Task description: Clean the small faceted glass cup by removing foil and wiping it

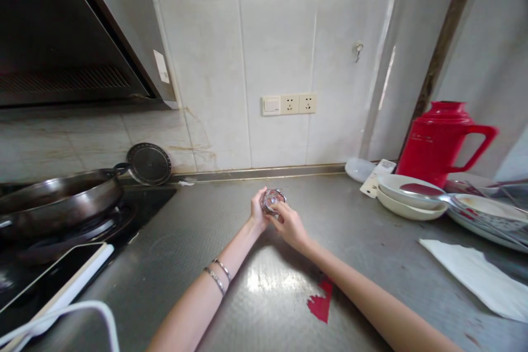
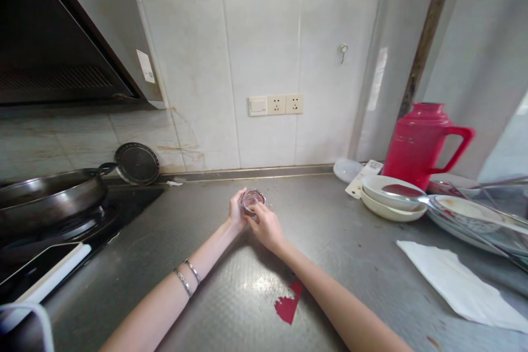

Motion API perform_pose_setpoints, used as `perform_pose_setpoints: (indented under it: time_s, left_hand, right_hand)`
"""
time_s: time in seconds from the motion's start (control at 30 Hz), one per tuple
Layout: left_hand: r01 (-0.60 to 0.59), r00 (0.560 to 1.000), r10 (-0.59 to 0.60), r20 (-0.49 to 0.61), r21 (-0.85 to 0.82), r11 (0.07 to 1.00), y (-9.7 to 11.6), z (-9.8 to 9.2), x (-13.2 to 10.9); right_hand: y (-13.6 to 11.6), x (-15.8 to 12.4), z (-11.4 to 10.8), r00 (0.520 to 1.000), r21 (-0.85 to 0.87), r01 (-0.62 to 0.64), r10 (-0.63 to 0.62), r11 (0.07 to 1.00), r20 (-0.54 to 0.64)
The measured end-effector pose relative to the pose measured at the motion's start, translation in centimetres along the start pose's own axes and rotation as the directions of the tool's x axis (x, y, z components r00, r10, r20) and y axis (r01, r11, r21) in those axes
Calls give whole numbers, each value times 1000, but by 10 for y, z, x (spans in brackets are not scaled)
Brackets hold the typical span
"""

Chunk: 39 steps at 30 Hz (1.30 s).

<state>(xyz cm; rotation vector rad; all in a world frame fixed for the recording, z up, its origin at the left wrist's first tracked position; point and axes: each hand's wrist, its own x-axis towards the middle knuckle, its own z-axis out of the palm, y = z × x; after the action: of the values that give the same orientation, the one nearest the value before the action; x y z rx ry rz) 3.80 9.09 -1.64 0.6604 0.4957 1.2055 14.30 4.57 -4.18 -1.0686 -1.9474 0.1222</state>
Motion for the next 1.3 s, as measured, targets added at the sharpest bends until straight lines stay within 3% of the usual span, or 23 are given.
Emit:
perform_pose_setpoints:
  time_s: [0.1,0.2,0.33,0.47,0.57,0.73,0.87,1.0,1.07,1.17,1.3]
  left_hand:
    - [44,995,-42,92,-24,999,5,1,-2]
    - [164,967,-154,201,-32,986,19,-4,-2]
    - [304,920,-315,233,83,949,37,-19,3]
    - [350,880,-404,250,235,907,39,-30,6]
    - [304,918,-352,182,249,920,32,-29,8]
    - [139,989,-145,40,119,983,20,-21,11]
    - [3,1000,-5,18,73,997,14,-14,9]
    - [-64,998,65,-14,40,997,7,-9,6]
    - [-59,998,60,-32,17,998,5,-8,5]
    - [-48,998,48,-33,-1,999,6,-8,5]
    - [-26,1000,26,-16,0,1000,14,-9,6]
  right_hand:
    - [2,2,-11,997,-160,59,-49,985,66]
    - [3,7,-28,972,-356,182,-112,917,208]
    - [3,10,-42,870,-480,437,-221,761,441]
    - [1,11,-45,815,-473,521,-249,711,523]
    - [-1,12,-44,829,-461,466,-191,755,525]
    - [-6,11,-34,922,-379,184,-26,907,387]
    - [-10,6,-10,979,6,-31,29,1000,200]
    - [-12,0,10,971,304,-211,162,929,178]
    - [-10,0,12,976,311,-196,155,930,151]
    - [-6,3,3,990,166,-88,68,982,126]
    - [-6,10,-24,956,-124,58,-19,991,292]
